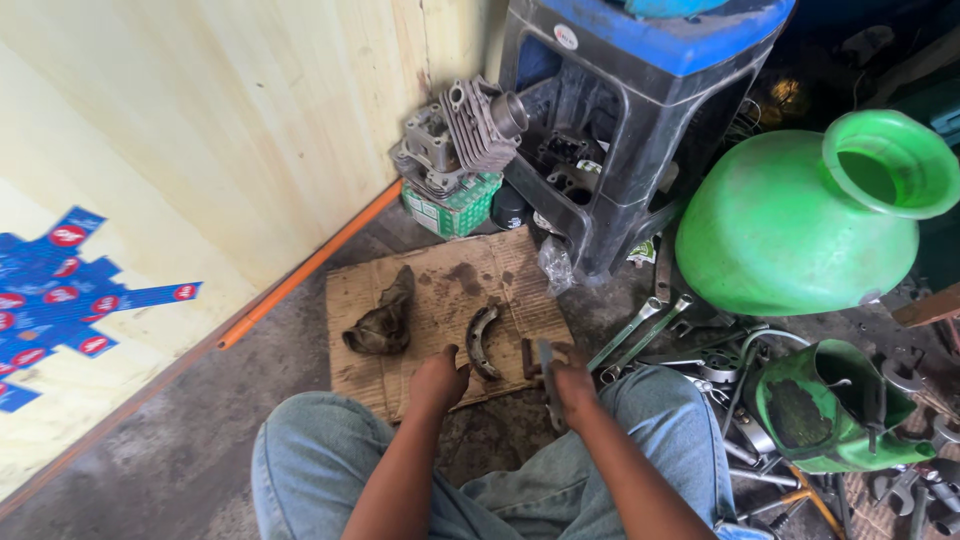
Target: The person sits on the floor and uses a metal file to scrape a curved metal part placed on a piece of cardboard. After filing, the person wipes the part with a rag to remove debris.
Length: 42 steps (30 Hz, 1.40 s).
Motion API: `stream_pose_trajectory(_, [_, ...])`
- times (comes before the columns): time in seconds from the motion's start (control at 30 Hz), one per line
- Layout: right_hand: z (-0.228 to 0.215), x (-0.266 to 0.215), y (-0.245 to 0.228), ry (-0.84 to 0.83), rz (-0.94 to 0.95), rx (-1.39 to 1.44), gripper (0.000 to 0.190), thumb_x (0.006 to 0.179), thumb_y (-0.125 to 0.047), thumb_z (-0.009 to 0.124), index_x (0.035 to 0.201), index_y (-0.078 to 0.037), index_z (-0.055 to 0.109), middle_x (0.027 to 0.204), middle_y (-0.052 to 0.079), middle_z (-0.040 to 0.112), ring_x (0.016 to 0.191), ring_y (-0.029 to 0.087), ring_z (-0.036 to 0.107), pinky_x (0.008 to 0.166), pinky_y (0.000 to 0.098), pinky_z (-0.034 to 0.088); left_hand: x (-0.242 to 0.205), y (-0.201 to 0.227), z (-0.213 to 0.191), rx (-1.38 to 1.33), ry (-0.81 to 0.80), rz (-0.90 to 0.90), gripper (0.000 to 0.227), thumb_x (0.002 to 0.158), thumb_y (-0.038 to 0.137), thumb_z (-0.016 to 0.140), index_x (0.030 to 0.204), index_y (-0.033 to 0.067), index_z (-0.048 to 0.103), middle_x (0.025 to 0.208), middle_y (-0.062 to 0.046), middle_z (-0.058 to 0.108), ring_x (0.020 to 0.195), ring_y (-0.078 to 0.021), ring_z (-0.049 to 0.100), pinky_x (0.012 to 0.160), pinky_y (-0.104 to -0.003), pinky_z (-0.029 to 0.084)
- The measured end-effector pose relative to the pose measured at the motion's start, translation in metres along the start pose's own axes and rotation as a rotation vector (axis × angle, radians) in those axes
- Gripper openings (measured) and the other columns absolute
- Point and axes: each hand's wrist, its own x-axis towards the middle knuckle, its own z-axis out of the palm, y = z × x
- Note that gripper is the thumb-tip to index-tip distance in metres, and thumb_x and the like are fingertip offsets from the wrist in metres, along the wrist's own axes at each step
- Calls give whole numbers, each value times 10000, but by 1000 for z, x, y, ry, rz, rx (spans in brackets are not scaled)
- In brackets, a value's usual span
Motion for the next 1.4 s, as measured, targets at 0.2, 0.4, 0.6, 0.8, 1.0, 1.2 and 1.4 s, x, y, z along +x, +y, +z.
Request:
stream_pose_trajectory(0.2, [11,16,14,52,-61,-384,439,948,-108,568,1385,-143,535,916,118,780,641,223,703,533,383,521,10,11,10,57,-68,33,1036,851,566,738,1599,53,239,1179,-209,689,1050,-377,693,857,-479,569])
stream_pose_trajectory(0.4, [17,28,18,53,-212,-594,401,927,-136,607,1326,-107,579,904,117,791,761,218,756,680,374,563,24,23,18,42,-53,92,1213,741,617,827,1567,-48,238,1143,-214,693,1021,-362,704,831,-448,565])
stream_pose_trajectory(0.6, [28,19,0,90,-159,-660,375,942,-175,607,1312,-117,591,931,128,783,828,251,759,749,411,565,51,7,56,301,-27,227,1101,820,473,795,1568,-137,264,1066,-180,730,933,-312,735,751,-407,597])
stream_pose_trajectory(0.8, [16,39,15,215,-355,-750,391,944,-184,665,1326,-118,613,988,177,746,841,274,704,735,430,541,52,0,61,123,-148,145,1127,833,525,780,1563,-104,196,1032,-186,740,949,-355,713,790,-449,568])
stream_pose_trajectory(1.0, [22,30,17,59,-193,-258,399,959,-106,572,1357,-121,573,893,152,738,658,213,696,570,392,523,4,-14,31,150,47,311,1110,787,492,775,1560,-26,172,1020,-240,701,889,-420,698,745,-512,559])
stream_pose_trajectory(1.2, [31,-26,-1,9,-444,-309,397,939,-70,584,1335,-61,594,857,118,754,633,179,700,535,343,529,-35,56,-54,-70,223,166,924,902,433,631,1629,60,200,1106,-261,707,958,-434,689,832,-531,550])
stream_pose_trajectory(1.4, [56,-103,-90,41,-537,-203,369,971,-78,505,1317,-18,619,887,129,707,633,205,627,551,380,515,-54,130,-110,-310,480,186,695,909,436,651,1460,50,479,1221,-275,653,1103,-447,631,935,-537,502])
